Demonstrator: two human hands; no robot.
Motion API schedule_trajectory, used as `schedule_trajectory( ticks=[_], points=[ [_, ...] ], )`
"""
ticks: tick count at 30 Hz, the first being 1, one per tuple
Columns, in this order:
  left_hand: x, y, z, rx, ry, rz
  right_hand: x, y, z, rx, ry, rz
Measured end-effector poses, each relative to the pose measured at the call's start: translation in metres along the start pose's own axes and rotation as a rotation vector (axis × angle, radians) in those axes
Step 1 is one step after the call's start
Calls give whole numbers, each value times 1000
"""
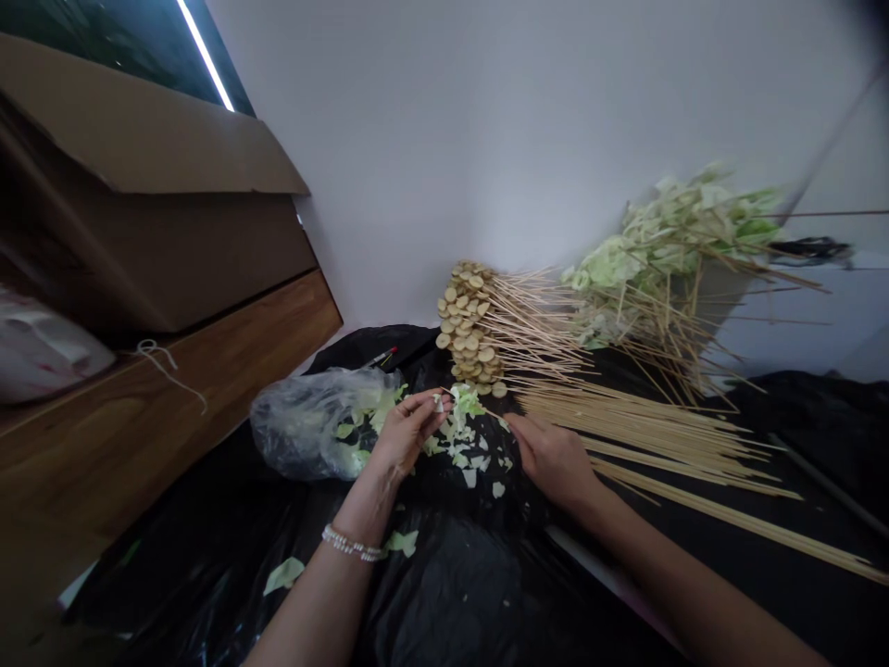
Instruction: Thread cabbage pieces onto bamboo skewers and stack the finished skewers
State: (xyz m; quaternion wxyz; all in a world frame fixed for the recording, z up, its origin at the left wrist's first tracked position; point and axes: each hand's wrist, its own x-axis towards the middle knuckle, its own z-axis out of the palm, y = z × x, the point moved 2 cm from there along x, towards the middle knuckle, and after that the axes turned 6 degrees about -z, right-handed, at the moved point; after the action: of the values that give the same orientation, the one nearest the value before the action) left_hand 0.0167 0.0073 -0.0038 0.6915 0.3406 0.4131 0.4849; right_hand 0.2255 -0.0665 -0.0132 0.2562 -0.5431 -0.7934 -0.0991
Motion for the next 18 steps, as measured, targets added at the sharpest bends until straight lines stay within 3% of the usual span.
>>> schedule_trajectory(
  ticks=[18],
  points=[
    [3, 1, -6, -7, 113, 95, -1, -3, 4, 85, -7, -68]
  ],
)
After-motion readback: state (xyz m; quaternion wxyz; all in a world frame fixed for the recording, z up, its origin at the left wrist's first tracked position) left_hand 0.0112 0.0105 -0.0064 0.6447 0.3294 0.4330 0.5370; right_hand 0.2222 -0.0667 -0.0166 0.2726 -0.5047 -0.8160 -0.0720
